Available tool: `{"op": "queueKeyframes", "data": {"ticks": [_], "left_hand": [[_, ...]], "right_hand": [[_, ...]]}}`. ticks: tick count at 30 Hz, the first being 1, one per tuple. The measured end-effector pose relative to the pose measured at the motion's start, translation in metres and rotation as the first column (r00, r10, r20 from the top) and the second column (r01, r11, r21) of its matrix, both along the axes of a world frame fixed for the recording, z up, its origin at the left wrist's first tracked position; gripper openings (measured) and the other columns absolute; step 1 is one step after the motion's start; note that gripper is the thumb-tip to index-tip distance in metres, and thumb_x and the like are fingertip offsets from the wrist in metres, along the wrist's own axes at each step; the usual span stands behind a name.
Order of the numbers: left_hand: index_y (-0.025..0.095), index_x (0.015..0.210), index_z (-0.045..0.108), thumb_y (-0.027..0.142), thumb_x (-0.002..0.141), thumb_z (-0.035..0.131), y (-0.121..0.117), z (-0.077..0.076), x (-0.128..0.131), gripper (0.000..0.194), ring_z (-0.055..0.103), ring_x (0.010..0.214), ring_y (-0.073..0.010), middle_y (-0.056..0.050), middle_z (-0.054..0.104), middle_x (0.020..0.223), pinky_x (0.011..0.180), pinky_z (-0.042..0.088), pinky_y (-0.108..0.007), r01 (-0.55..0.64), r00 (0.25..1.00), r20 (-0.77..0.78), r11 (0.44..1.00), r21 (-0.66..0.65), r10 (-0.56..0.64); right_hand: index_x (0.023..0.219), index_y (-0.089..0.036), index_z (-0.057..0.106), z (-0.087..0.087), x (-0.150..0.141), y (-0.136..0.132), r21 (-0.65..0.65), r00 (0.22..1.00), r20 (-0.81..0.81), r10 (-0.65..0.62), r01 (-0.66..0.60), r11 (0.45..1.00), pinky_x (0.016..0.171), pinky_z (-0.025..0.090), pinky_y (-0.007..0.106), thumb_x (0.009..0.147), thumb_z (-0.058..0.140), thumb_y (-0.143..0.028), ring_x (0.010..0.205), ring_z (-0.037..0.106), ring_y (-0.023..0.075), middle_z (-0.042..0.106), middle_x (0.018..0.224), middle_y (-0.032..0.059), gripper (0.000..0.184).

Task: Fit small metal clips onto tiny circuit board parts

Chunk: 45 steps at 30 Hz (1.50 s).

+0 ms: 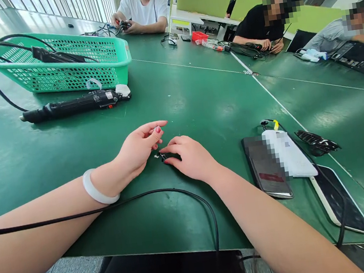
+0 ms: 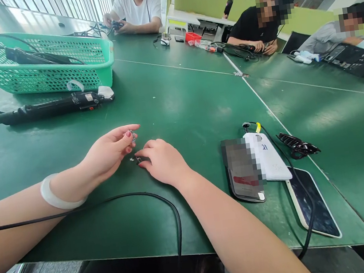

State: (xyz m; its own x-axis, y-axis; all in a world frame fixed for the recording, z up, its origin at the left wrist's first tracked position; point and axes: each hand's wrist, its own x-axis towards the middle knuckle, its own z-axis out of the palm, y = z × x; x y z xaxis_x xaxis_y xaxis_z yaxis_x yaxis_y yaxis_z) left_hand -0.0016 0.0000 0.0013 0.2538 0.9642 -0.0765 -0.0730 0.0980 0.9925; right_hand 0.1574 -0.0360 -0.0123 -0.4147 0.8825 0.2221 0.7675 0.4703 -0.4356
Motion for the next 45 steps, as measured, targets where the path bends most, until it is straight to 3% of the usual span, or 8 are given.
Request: {"op": "queueKeyframes", "data": {"ticks": [5,9,13,16,21,28,36,45], "left_hand": [[0.018,0.103,0.066,0.029,0.080,0.060,0.003,-0.003,0.001,0.027,0.055,0.077,-0.0106,-0.004,0.060,0.091,0.068,0.041,-0.024,-0.040,0.999,0.003,0.999,-0.012,0.040],[0.017,0.108,0.065,0.026,0.082,0.058,0.003,-0.003,0.001,0.028,0.057,0.080,-0.0106,-0.004,0.060,0.094,0.073,0.043,-0.025,-0.026,1.000,0.000,1.000,-0.012,0.026],[0.017,0.110,0.064,0.024,0.083,0.055,0.002,-0.004,0.001,0.030,0.057,0.082,-0.0113,-0.005,0.060,0.098,0.075,0.044,-0.026,-0.001,1.000,-0.008,1.000,-0.003,0.001],[0.017,0.110,0.064,0.021,0.084,0.053,0.001,-0.004,0.002,0.029,0.058,0.080,-0.0104,-0.005,0.061,0.098,0.076,0.045,-0.026,0.021,1.000,0.008,1.000,-0.017,-0.021],[0.016,0.112,0.063,0.014,0.084,0.052,-0.002,-0.001,0.003,0.031,0.057,0.073,-0.0092,-0.005,0.064,0.091,0.074,0.045,-0.027,0.105,0.994,0.019,0.991,-0.082,-0.103],[0.015,0.117,0.058,0.015,0.086,0.050,-0.005,0.001,0.004,0.032,0.056,0.068,-0.0090,-0.003,0.063,0.076,0.069,0.046,-0.026,0.229,0.973,-0.015,0.972,-0.055,-0.230],[0.014,0.107,0.060,0.014,0.084,0.054,-0.004,0.000,0.004,0.024,0.059,0.071,-0.0086,-0.004,0.065,0.084,0.074,0.048,-0.027,0.243,0.970,0.025,0.968,-0.064,-0.242],[0.013,0.115,0.061,0.013,0.073,0.068,-0.006,0.000,0.004,0.043,0.062,0.080,-0.0118,-0.009,0.067,0.101,0.082,0.048,-0.031,0.334,0.940,0.095,0.939,-0.079,-0.327]], "right_hand": [[0.090,-0.021,0.071,0.002,0.008,0.002,-0.018,0.998,-0.009,-0.058,0.057,0.998,0.083,0.045,0.032,0.084,0.051,-0.009,0.090,0.057,0.0164,0.068,0.093,0.0028,0.025],[0.096,-0.021,0.070,0.005,0.006,0.000,0.023,0.998,-0.013,-0.058,0.058,0.998,0.082,0.045,0.033,0.085,0.055,-0.017,0.090,0.056,0.0171,0.068,0.095,0.0033,0.019],[0.081,-0.021,0.071,0.003,-0.001,0.000,0.028,0.998,0.063,-0.018,0.016,0.999,0.077,0.043,0.033,0.083,0.058,-0.018,0.085,0.054,0.0176,0.068,0.085,0.0034,0.013],[0.078,-0.021,0.069,0.003,0.001,0.001,0.025,0.994,-0.087,-0.065,0.068,0.997,0.073,0.043,0.030,0.081,0.058,-0.016,0.079,0.055,0.0152,0.066,0.079,0.0017,0.012],[0.087,-0.023,0.069,0.009,0.009,0.000,-0.081,0.826,-0.519,-0.220,0.208,0.975,0.067,0.044,0.027,0.083,0.053,-0.018,0.071,0.056,0.0107,0.066,0.085,-0.0004,0.017],[0.082,-0.019,0.063,0.008,0.008,0.004,-0.374,0.582,-0.719,-0.380,0.137,0.917,0.054,0.040,0.023,0.076,0.061,-0.026,0.057,0.052,0.0083,0.065,0.073,-0.0010,0.010],[0.082,-0.019,0.063,0.005,0.007,0.004,-0.442,0.506,-0.731,-0.457,0.159,0.883,0.048,0.035,0.021,0.073,0.064,-0.032,0.057,0.052,0.0087,0.066,0.074,0.0007,0.016],[0.077,-0.018,0.069,0.004,0.001,0.003,-0.467,0.499,-0.704,-0.505,0.210,0.859,0.048,0.032,0.023,0.063,0.073,-0.039,0.050,0.038,0.0070,0.051,0.055,-0.0046,0.025]]}}
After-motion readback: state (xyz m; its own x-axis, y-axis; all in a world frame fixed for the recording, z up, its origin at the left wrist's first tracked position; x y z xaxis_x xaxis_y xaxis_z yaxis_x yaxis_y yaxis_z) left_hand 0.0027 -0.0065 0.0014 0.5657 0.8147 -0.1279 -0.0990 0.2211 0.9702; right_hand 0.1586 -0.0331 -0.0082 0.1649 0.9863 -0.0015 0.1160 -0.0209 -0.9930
